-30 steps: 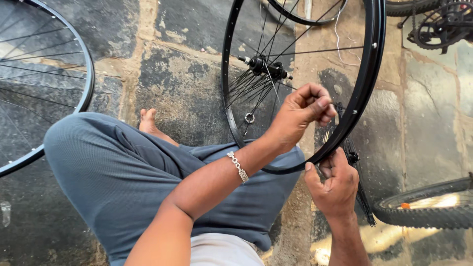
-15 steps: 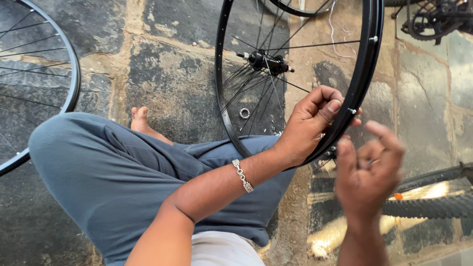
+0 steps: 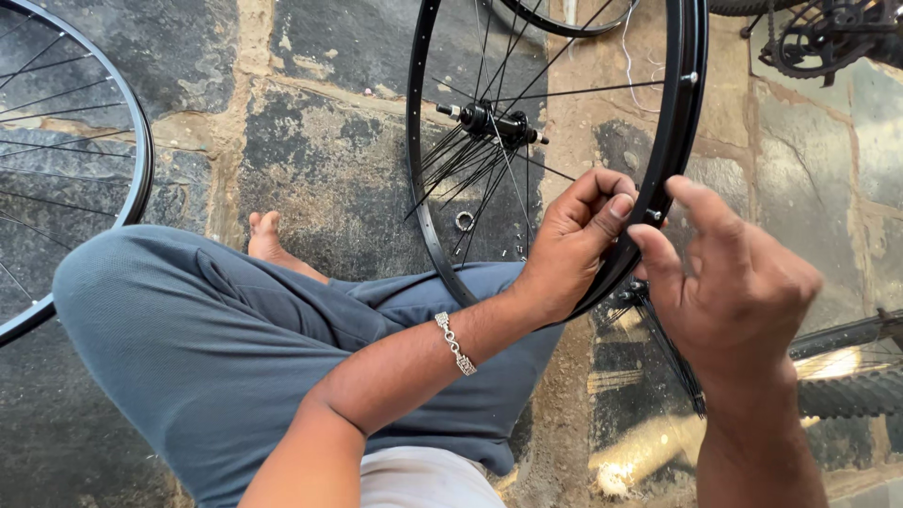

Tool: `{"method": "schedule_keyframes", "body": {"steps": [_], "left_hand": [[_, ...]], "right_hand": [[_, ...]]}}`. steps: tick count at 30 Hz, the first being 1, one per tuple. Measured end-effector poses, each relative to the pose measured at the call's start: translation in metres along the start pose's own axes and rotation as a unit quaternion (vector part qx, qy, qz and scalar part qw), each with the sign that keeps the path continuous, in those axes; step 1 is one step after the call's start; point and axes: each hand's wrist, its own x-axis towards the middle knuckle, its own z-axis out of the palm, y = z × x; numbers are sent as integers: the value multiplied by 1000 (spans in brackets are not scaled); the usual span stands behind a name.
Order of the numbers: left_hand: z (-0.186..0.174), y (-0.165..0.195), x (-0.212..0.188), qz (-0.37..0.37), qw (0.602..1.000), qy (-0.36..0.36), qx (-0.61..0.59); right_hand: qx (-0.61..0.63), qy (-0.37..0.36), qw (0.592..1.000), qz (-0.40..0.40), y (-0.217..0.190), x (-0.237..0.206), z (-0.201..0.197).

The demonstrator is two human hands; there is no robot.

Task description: The person sits on the floor and assembles a bicycle wheel by inserting spokes into the rim and hub. They use their hands to thread the spokes and secure them with nipples, occasionally rotating the wheel to reach different sections.

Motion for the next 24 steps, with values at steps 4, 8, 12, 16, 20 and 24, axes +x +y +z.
{"method": "schedule_keyframes", "body": {"steps": [4, 8, 12, 16, 20, 24], "left_hand": [[-1, -1, 0, 22, 999, 5, 26], [2, 6, -1, -13, 1000, 4, -3], [5, 11, 0, -24, 1000, 9, -9], [6, 11, 0, 1, 1000, -5, -1], [6, 11, 0, -28, 1000, 2, -10], [6, 12, 2, -17, 1000, 6, -1]], "right_hand": [[81, -62, 994, 49, -7, 1, -8], [124, -35, 991, 32, -11, 11, -9], [40, -31, 999, 14, -13, 15, -12], [65, -40, 997, 18, -9, 11, -11], [28, -38, 999, 11, 0, 6, -4], [1, -72, 997, 10, 8, 6, -1]]}}
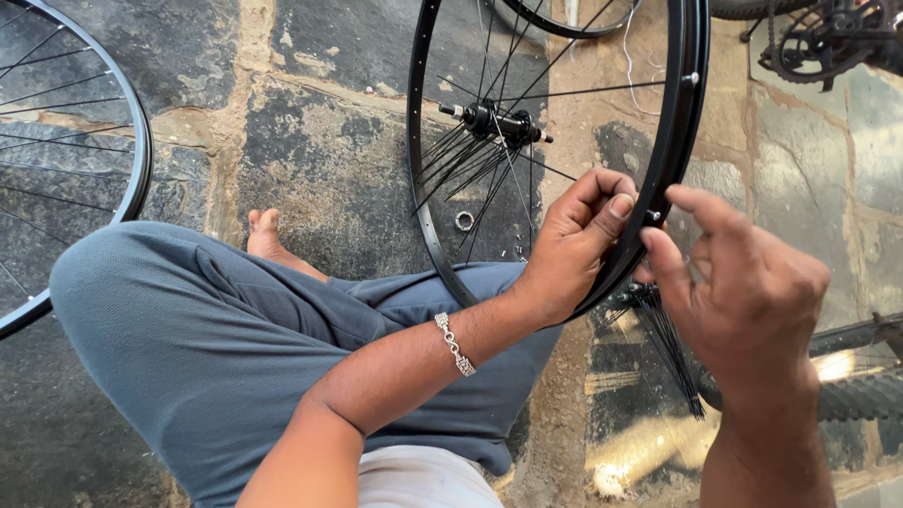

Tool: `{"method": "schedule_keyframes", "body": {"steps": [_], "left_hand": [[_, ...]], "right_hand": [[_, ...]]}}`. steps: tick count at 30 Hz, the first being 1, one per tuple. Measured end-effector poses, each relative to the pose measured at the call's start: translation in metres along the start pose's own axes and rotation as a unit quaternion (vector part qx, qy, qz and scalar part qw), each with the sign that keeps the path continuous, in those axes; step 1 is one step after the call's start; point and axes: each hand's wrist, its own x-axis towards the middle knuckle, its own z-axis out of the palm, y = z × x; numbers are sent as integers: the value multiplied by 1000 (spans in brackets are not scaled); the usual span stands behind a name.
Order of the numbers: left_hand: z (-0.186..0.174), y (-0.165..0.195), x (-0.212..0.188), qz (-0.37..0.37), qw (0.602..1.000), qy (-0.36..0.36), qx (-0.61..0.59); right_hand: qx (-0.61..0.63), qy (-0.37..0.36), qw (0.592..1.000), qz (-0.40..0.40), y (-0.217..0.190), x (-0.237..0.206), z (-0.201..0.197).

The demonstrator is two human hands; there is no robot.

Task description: The person sits on the floor and assembles a bicycle wheel by inserting spokes into the rim and hub. They use their hands to thread the spokes and secure them with nipples, occasionally rotating the wheel to reach different sections.

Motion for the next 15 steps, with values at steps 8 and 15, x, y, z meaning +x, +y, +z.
{"method": "schedule_keyframes", "body": {"steps": [8, 15], "left_hand": [[-1, -5, -1, 6, 1000, 8, 5], [-2, -7, 1, 6, 1000, -2, -13]], "right_hand": [[45, -15, 999, 7, -5, 1, -8], [-4, 2, 1000, -14, -8, 9, -11]]}}
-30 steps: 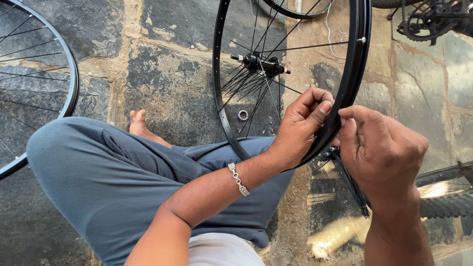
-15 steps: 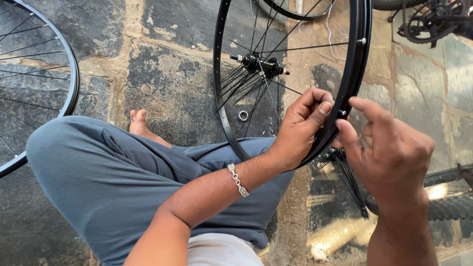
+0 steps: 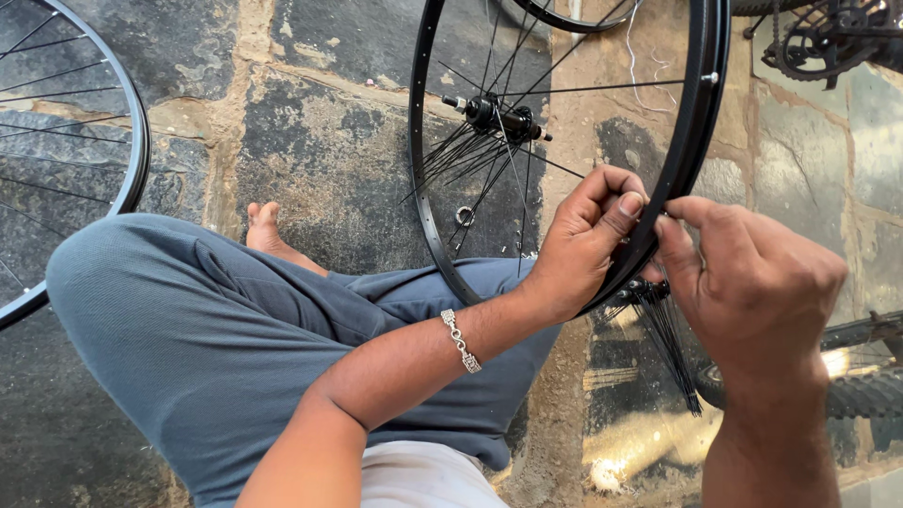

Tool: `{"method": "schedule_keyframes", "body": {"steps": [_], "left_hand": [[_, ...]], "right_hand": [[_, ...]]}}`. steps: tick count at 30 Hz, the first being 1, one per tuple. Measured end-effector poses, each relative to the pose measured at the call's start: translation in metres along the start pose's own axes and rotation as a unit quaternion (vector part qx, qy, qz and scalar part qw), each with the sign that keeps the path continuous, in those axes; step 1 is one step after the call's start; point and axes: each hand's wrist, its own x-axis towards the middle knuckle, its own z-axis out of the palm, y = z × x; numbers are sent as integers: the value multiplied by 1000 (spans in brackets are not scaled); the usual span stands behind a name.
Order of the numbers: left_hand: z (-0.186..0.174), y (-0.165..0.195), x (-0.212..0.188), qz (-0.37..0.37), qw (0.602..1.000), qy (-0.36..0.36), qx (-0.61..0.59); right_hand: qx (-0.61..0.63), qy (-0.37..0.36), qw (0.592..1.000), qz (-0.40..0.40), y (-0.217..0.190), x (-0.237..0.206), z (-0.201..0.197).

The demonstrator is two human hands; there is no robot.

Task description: The person sits on the floor and assembles a bicycle wheel by inserting spokes into the rim and hub. They use their hands to thread the spokes and secure them with nipples, occasionally rotating the wheel to reach different sections.

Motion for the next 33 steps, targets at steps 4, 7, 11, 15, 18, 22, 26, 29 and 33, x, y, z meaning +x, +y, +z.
{"method": "schedule_keyframes", "body": {"steps": [4, 7, 11, 15, 18, 22, 26, 29, 33], "left_hand": [[0, -2, 0, 16, 1000, 3, 20], [0, -1, 0, 9, 1000, 5, 19], [0, 2, 1, -2, 999, 16, 33], [3, 3, 0, 14, 1000, 12, 26], [5, 4, 0, 7, 1000, 19, 21], [5, 6, -2, 16, 999, 11, 26], [5, 6, -6, 1, 999, 13, 33], [4, 6, -6, 37, 998, 3, 45], [5, 6, -7, 47, 997, -21, 49]], "right_hand": [[59, -18, 998, 21, -2, 2, -1], [45, -10, 999, 27, -3, 3, 1], [1, -10, 1000, 14, -2, 3, 2], [32, -5, 999, 12, -1, 1, 2], [-24, -12, 1000, 10, 2, 0, 4], [23, -10, 1000, 8, 3, -2, 7], [1, -3, 1000, -7, 4, -7, 6], [6, 7, 1000, -12, 10, -14, 13], [205, 65, 963, 163, -1, -58, 44]]}}
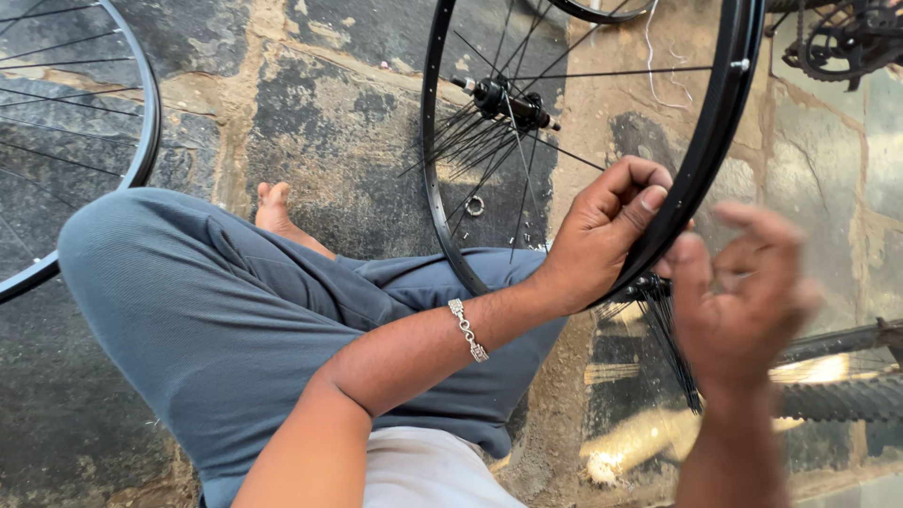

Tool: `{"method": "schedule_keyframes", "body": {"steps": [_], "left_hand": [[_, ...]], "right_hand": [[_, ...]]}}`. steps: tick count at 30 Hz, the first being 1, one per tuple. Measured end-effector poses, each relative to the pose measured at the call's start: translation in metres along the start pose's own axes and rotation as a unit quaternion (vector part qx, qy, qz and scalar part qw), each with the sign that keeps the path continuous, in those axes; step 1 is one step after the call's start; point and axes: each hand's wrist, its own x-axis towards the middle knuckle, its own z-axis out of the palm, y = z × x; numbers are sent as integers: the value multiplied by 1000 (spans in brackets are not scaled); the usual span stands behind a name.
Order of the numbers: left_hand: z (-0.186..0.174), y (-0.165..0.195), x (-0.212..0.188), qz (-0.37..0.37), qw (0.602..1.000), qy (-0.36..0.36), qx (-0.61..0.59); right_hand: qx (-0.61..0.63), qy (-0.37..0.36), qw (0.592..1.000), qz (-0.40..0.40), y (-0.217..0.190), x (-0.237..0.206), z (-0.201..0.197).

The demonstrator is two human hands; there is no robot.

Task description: The person sits on the floor and assembles a bicycle wheel by inserting spokes into the rim and hub. They use their hands to thread the spokes and secure them with nipples, occasionally rotating the wheel to reach different sections.

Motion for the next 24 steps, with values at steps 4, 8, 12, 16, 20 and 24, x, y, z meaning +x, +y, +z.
{"method": "schedule_keyframes", "body": {"steps": [4, 8, 12, 16, 20, 24], "left_hand": [[-1, 0, 0, -32, 996, 27, 83], [1, -5, -1, -18, 983, 38, 179], [1, 0, -10, 50, 930, 27, 362], [-18, 28, -45, 231, 759, -33, 608], [-45, 43, -72, 106, 667, -81, 734], [-57, 38, -74, 110, 658, -203, 716]], "right_hand": [[192, -31, 966, 169, 6, -76, 53], [320, -147, 895, 273, -15, -139, 95], [175, -153, 921, 313, -31, -150, 104], [174, -86, 961, 199, -33, -133, 95], [175, -109, 949, 237, -34, -120, 91], [168, -120, 949, 240, -33, -121, 87]]}}
